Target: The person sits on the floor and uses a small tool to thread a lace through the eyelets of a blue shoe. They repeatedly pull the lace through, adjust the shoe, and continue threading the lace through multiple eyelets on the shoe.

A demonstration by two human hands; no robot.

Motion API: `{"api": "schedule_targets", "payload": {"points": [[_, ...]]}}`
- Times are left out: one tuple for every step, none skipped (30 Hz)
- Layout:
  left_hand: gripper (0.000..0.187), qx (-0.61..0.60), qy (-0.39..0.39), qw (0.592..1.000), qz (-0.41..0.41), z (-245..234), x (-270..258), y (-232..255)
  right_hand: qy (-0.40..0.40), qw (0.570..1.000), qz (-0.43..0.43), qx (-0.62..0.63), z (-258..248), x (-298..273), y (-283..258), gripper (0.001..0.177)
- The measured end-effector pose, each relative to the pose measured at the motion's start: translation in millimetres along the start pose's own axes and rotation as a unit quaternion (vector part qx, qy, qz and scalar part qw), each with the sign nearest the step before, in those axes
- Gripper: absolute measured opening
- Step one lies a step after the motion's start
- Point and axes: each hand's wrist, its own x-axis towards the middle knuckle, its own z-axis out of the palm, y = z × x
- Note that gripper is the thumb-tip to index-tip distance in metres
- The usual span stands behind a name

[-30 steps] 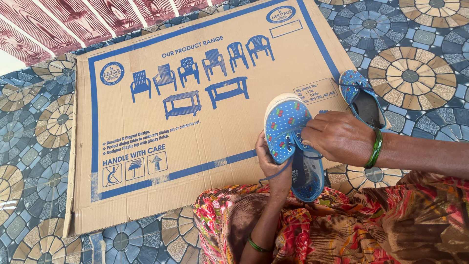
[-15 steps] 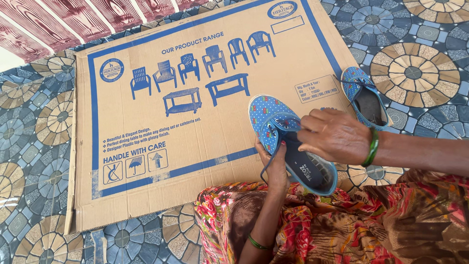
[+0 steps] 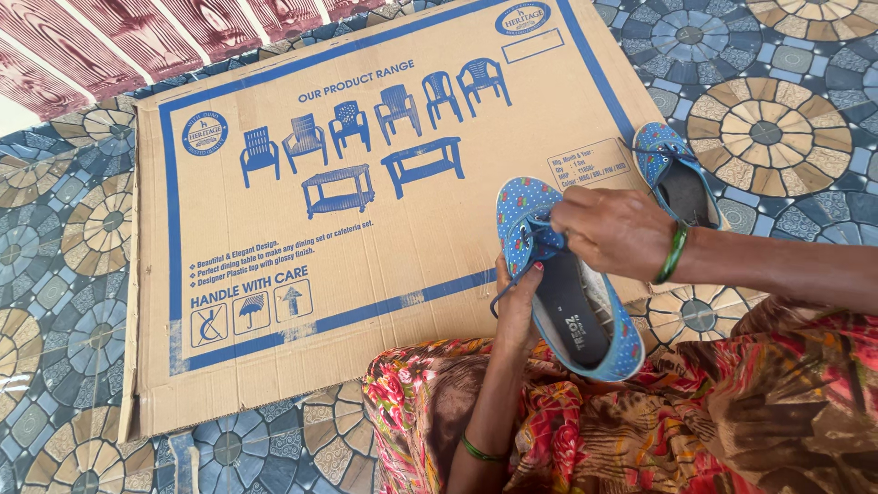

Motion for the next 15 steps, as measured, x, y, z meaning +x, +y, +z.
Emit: {"api": "schedule_targets", "payload": {"points": [[0.066,0.001,0.004,1.0,-0.012,-0.9,0.4,0.7,0.014,1.0,-0.007,-0.008,-1.0,1.5,0.3,0.021],[0.068,0.009,0.009,1.0,-0.009,-1.4,1.1,0.7,0.027,0.999,-0.015,-0.016,-1.7,2.9,0.5,0.031],[0.07,0.017,0.014,1.0,-0.005,-2.1,2.0,0.8,0.041,0.999,-0.022,-0.023,-2.0,4.3,1.0,0.042],[0.073,0.024,0.018,1.0,-0.002,-2.7,3.6,0.6,0.055,0.998,-0.035,-0.024,-2.4,5.9,2.8,0.043],[0.075,0.036,0.02,0.999,0.003,-4.2,4.0,-0.3,0.067,0.996,-0.047,-0.023,-1.1,5.8,3.9,0.043],[0.077,0.047,0.021,0.999,0.007,-5.4,5.1,-1.5,0.08,0.995,-0.058,-0.022,1.0,5.4,5.1,0.044],[0.079,0.058,0.023,0.998,0.012,-6.5,6.1,-2.7,0.057,0.996,-0.052,-0.035,3.3,4.9,6.4,0.041],[0.081,0.067,0.022,0.997,0.014,-7.7,6.4,-3.7,0.034,0.997,-0.047,-0.048,6.0,4.1,7.8,0.038],[0.082,0.075,0.02,0.997,0.017,-8.3,7.3,-4.5,0.011,0.997,-0.04,-0.06,8.5,3.4,9.6,0.035],[0.084,0.084,0.019,0.996,0.02,-8.6,7.7,-5.3,0.015,0.998,-0.042,-0.054,11.0,3.0,11.7,0.034],[0.084,0.088,0.023,0.996,0.015,-9.0,7.4,-5.8,0.02,0.998,-0.043,-0.047,13.9,2.6,13.3,0.034],[0.084,0.092,0.027,0.995,0.01,-9.0,6.7,-6.3,0.024,0.998,-0.043,-0.04,16.4,2.0,15.0,0.034],[0.085,0.096,0.03,0.995,0.006,-8.9,6.0,-6.2,0.018,0.998,-0.043,-0.041,18.4,1.7,16.8,0.035],[0.084,0.098,0.026,0.995,0.015,-8.4,5.1,-6.0,0.012,0.998,-0.043,-0.042,20.0,1.5,18.4,0.036],[0.084,0.1,0.02,0.994,0.025,-7.3,4.8,-5.5,0.007,0.998,-0.043,-0.044,21.1,1.4,20.3,0.037]]}}
